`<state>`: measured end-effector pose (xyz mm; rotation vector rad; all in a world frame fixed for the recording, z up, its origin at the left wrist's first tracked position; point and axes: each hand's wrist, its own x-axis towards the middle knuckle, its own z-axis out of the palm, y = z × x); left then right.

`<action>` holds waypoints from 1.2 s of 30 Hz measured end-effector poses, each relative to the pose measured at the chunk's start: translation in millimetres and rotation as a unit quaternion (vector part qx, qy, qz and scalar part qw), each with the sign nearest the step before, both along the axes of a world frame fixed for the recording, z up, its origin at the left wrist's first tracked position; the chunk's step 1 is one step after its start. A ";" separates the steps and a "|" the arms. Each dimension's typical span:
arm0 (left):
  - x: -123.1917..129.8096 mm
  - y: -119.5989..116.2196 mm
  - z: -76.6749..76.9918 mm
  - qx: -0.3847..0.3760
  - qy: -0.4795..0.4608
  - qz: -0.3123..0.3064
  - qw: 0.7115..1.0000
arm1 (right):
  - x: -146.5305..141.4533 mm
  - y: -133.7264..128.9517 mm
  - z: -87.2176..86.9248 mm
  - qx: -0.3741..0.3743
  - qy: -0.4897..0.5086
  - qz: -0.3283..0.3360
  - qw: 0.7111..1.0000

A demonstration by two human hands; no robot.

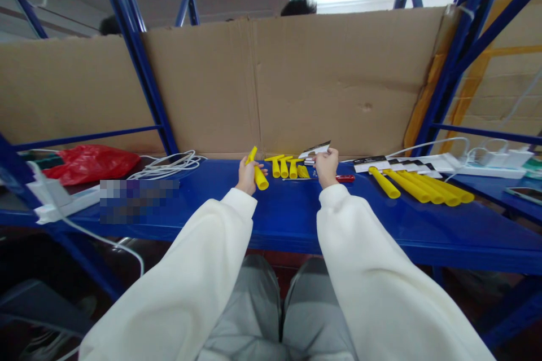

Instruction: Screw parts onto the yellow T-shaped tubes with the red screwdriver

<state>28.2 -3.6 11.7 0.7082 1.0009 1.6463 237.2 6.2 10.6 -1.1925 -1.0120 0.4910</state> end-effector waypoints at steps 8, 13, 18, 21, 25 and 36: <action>3.3 -5.5 2.3 -0.020 0.014 -0.030 0.999 | 36.8 14.8 -6.1 -0.104 -0.053 -0.104 0.988; 3.4 -6.3 2.4 -0.022 0.013 -0.032 0.999 | 46.9 14.8 -10.1 -0.105 -0.116 -0.140 0.978; 2.7 -6.8 2.9 -0.020 -0.002 -0.033 0.999 | 51.9 15.2 -14.5 -0.079 -0.275 -0.144 0.947; 2.6 -5.0 2.2 -0.018 -0.008 -0.033 0.999 | 55.4 20.1 -15.1 -0.057 -0.357 -0.118 0.925; 3.8 -1.8 0.6 -0.012 -0.006 -0.034 0.999 | 65.3 29.7 -2.9 -0.017 -0.436 -0.101 0.894; 6.2 -6.8 1.3 -0.013 0.000 -0.052 0.999 | 64.5 65.1 11.3 0.010 -0.447 -0.078 0.891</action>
